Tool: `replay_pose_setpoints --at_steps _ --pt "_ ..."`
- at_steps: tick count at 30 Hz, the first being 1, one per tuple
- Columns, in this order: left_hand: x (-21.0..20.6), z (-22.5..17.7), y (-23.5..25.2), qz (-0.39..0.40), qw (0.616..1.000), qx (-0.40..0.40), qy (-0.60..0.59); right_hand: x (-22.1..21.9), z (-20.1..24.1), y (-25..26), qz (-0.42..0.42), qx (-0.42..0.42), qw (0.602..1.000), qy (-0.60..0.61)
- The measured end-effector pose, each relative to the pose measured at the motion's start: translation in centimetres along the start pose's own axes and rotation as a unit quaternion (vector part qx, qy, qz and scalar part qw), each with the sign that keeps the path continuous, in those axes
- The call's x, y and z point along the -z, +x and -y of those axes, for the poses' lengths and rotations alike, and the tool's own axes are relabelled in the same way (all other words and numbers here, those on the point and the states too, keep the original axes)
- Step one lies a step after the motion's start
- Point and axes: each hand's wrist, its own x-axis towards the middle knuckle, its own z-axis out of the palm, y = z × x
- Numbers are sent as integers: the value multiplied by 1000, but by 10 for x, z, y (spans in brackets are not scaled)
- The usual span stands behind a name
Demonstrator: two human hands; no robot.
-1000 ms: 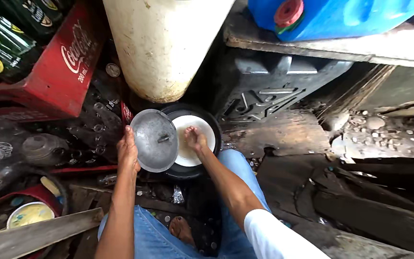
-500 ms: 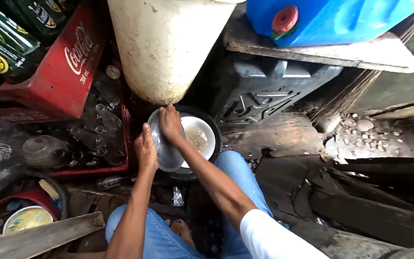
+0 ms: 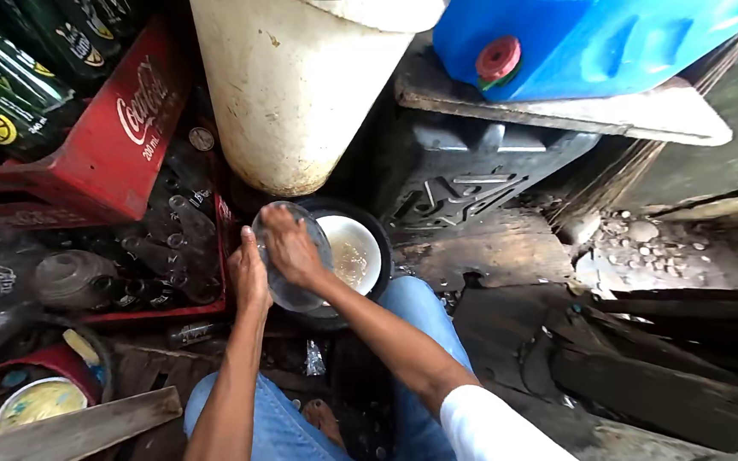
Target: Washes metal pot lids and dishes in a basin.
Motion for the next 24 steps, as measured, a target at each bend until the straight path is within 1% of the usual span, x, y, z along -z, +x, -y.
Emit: replay_pose_setpoints --at_steps 2,3,4,5,6,7,8,9,10,12,13,14,15,16,18,19,20,21,22,23,24 --pt "-4 -3 -6 -7 1000 -15 13 21 -17 32 25 -134 989 65" --pt "-3 -3 -7 -4 1000 -24 6 30 -31 45 33 -182 975 126" --pt "1 -3 -8 10 1000 -26 -11 35 -47 53 35 -206 958 198" --pt "6 -3 -6 34 999 -22 -30 39 -60 58 37 -204 946 249" --pt "14 -3 -4 70 996 -10 -46 44 -68 60 40 -173 942 284" --pt "22 -6 -1 114 992 11 -51 49 -71 58 45 -118 942 310" --pt "28 -11 0 152 987 38 -39 53 -69 56 56 -47 944 321" --pt "30 -14 1 187 981 50 -6 55 -62 54 71 37 950 303" --pt "30 -14 3 213 976 45 25 55 -50 52 90 126 956 250" --pt "26 -10 5 224 972 -11 68 56 -28 51 125 266 948 121" --pt "25 -9 4 216 973 -41 74 56 -25 53 126 310 937 100" --pt "25 -9 4 206 974 -65 73 57 -28 58 120 337 926 119" --pt "25 -10 3 198 975 -76 65 60 -35 62 115 340 920 157" --pt "26 -12 0 191 977 -75 52 64 -47 65 109 314 921 205" --pt "29 -15 -6 171 983 -69 15 72 -77 62 75 200 931 297" --pt "30 -16 -7 162 985 -64 0 74 -91 60 51 140 933 327" --pt "31 -16 -8 159 986 -57 -7 72 -98 56 33 100 935 337" --pt "31 -15 -8 161 985 -55 -4 70 -97 52 22 102 941 322" --pt "29 -14 -7 169 984 -60 6 68 -89 49 15 142 950 278" --pt "26 -12 -6 177 981 -71 18 65 -74 46 11 207 954 217" --pt "23 -11 -4 186 979 -83 27 60 -56 45 12 279 948 150"
